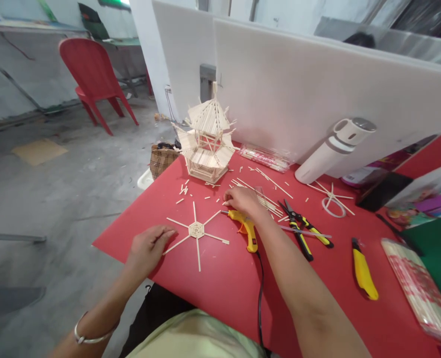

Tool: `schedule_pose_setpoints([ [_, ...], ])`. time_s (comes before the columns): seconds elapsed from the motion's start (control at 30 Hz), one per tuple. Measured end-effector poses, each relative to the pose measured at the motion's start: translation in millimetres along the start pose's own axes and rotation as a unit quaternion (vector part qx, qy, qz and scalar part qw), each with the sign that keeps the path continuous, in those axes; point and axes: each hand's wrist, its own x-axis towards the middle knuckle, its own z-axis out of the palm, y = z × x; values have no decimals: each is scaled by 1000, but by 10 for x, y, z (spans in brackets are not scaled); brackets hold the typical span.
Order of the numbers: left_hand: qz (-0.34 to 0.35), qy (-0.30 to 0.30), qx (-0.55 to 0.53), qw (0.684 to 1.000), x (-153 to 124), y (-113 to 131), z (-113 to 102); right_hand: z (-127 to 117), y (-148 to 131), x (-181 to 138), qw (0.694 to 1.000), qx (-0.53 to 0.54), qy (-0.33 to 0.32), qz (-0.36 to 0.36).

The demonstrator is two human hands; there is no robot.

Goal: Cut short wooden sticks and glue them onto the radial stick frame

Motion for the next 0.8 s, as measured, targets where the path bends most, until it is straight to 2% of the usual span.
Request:
schedule_pose_setpoints([
  [0.1,-37,22,36,998,-5,-28,-9,13,20,44,1000,14,-11,-6],
  [0.2,-54,49,35,997,21,-26,-11,-35,-37,-20,999,28,21,6],
  [0.37,-21,88,30,995,79,-68,-23,-28,-351,-469,991,97,90,26],
  [0.47,-21,64,-6,998,83,-101,-29,163,-596,-818,944,304,123,44],
  [0.6,-77,23,-57,995,75,-78,-47,491,-809,-1089,900,409,138,54],
  [0.7,-104,17,49,993,87,-37,-68,646,-856,-1142,879,452,127,80],
  [0.8,-115,19,185,976,102,-24,-69,685,-864,-1154,866,479,110,93],
])
